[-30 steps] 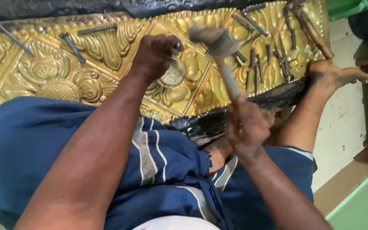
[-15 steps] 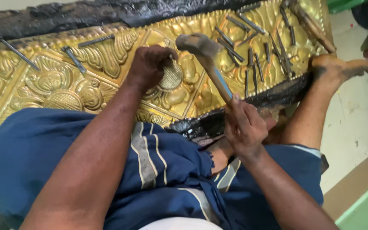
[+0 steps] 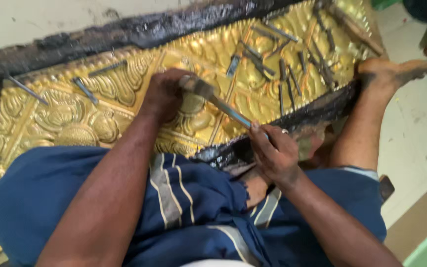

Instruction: The person uses a hammer and chisel to emboss a decorative pattern into a large gold-colored metal panel. They repeatedly strike the chisel to shape the metal surface while sitting on the floor.

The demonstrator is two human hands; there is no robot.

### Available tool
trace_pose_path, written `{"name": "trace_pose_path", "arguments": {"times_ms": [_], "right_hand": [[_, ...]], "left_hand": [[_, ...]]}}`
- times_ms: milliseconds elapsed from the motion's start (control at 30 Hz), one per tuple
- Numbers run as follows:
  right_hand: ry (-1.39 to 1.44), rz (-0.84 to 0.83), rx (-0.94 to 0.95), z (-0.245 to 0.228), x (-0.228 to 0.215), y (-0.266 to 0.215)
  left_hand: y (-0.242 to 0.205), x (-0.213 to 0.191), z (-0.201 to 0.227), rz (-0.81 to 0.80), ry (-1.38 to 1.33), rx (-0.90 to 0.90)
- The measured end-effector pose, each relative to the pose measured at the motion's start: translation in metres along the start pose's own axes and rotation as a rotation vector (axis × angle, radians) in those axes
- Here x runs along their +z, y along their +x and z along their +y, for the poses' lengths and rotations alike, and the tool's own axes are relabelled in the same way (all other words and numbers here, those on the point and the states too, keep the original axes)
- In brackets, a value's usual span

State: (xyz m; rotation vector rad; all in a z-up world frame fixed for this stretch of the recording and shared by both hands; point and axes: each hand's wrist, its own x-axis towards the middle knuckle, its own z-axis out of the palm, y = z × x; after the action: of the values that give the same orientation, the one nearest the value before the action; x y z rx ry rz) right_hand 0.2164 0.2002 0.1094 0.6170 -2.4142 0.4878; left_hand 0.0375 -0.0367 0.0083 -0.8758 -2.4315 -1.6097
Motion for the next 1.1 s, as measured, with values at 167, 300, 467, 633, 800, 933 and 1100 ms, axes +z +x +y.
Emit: {"name": "trace_pose_path", "arguments": {"times_ms": [167, 300, 467, 633, 800, 933, 1100], "right_hand": [[-0.064, -0.147, 0.017, 0.001, -0.009, 0.005], [-0.005, -0.153, 0.014, 0.006, -0.006, -0.001], [0.027, -0.102, 0.094, 0.002, 0.004, -0.009], [0.001, -0.060, 0.330, -0.012, 0.012, -0.016], [0.450, 0.065, 0.998, -0.040, 0.017, -0.032], [0.854, 0.121, 1.400, -0.054, 0.027, -0.039], [0.824, 0.056, 1.487, -0.048, 0.032, -0.051]], "left_hand": [[0.008, -0.003, 0.005, -0.011, 0.024, 0.086], [0.006, -0.004, 0.002, -0.028, -0.036, 0.028], [0.006, -0.007, 0.001, -0.012, -0.002, 0.102], [0.013, -0.007, 0.005, -0.011, 0.143, 0.138], [0.032, -0.028, 0.013, 0.130, 0.234, 0.139], [0.026, -0.044, 0.010, 0.010, 0.479, -0.170], [0.026, -0.024, -0.003, -0.082, 0.670, -0.247]]}}
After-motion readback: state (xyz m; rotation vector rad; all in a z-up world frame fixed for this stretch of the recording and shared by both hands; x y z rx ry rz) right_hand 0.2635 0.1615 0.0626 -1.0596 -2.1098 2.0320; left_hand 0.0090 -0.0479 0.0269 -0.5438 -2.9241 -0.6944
